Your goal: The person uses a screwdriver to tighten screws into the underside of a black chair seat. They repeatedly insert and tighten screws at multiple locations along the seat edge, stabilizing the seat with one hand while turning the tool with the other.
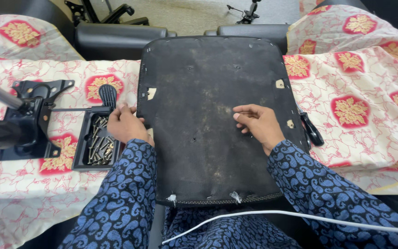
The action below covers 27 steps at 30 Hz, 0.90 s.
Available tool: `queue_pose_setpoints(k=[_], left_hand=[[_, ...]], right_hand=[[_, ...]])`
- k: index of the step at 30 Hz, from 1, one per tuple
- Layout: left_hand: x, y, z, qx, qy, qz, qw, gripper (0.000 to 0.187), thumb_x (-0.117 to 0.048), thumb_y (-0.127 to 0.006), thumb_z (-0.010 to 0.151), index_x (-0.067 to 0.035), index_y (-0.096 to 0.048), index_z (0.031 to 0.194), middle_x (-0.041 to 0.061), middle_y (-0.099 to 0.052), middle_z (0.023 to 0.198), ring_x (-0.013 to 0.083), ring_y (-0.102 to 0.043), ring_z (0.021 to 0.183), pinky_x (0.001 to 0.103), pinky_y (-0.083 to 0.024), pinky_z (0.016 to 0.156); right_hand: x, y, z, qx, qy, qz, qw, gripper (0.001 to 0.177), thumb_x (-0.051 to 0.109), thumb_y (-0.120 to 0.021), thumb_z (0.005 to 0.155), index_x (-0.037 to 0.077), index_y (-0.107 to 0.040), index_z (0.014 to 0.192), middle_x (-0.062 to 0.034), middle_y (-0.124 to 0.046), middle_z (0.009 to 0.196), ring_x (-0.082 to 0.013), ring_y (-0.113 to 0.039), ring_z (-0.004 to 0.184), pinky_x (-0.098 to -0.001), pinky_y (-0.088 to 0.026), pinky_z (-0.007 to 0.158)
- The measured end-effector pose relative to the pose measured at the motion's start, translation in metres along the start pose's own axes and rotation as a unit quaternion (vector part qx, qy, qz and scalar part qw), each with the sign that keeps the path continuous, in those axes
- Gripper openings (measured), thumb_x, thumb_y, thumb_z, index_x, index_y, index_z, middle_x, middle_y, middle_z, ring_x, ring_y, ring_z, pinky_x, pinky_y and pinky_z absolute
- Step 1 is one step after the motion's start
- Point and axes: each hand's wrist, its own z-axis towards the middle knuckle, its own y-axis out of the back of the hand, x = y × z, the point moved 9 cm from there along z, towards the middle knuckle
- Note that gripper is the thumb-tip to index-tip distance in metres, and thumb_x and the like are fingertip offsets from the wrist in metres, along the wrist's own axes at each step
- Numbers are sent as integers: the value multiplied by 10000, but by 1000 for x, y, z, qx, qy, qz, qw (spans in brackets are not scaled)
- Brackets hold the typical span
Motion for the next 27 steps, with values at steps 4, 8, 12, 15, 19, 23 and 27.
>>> queue_pose_setpoints(k=[4, 8, 12, 15, 19, 23, 27], left_hand=[[-12, -47, -47, 92, -60, 84, 990, 207, -217, -651, 971, -18, -703, 991, 54, -710, 809, 105, -568, 576, 273, -440, 476], [-29, -88, -106, 202, -203, 207, 935, 187, -227, -695, 961, -55, -759, 998, 40, -777, 842, 135, -653, 746, 328, -513, 699], [-5, -120, -172, 382, -178, 234, 876, 185, -221, -701, 903, -110, -751, 1041, 34, -769, 949, 160, -721, 854, 321, -557, 798], [8, -143, -227, 510, -232, 273, 782, 277, -249, -731, 855, -122, -736, 1101, 47, -744, 1060, 219, -689, 1003, 369, -531, 911], [30, -159, -285, 634, -303, 281, 654, 518, -341, -764, 804, -151, -667, 1276, 61, -645, 1350, 269, -515, 1344, 445, -389, 1132], [54, -161, -323, 713, -349, 298, 530, 765, -455, -803, 759, -163, -565, 1425, 106, -487, 1531, 323, -294, 1510, 567, -142, 1229], [71, -152, -338, 740, -360, 323, 467, 831, -552, -801, 720, -212, -567, 1442, 109, -392, 1604, 340, -186, 1559, 614, -31, 1247]], right_hand=[[-16, 70, 3, -157, 57, -36, 985, 256, 84, -742, 897, 48, -761, 1150, -46, -678, 878, -99, -601, 753, -243, -480, 657], [-40, 148, 5, -325, 116, -201, 917, 324, 131, -777, 827, 104, -778, 1149, -84, -707, 933, -194, -660, 785, -330, -546, 713], [-83, 204, 17, -374, 89, -337, 860, 415, 206, -838, 756, 130, -798, 1162, -154, -730, 1012, -296, -703, 883, -412, -553, 823], [-141, 226, 30, -294, -49, -337, 893, 443, 295, -846, 766, 161, -782, 1184, -136, -761, 1008, -292, -733, 915, -407, -560, 865], [-174, 233, 29, -270, -78, -356, 891, 444, 274, -837, 762, 182, -777, 1192, -109, -781, 1010, -274, -747, 934, -405, -560, 878], [-177, 230, 19, -277, -79, -363, 886, 469, 259, -852, 736, 195, -780, 1195, -133, -776, 1007, -291, -739, 938, -413, -560, 871], [-142, 232, -4, -341, -33, -318, 884, 451, 311, -867, 764, 144, -778, 1174, -138, -761, 977, -288, -737, 905, -407, -559, 854]])
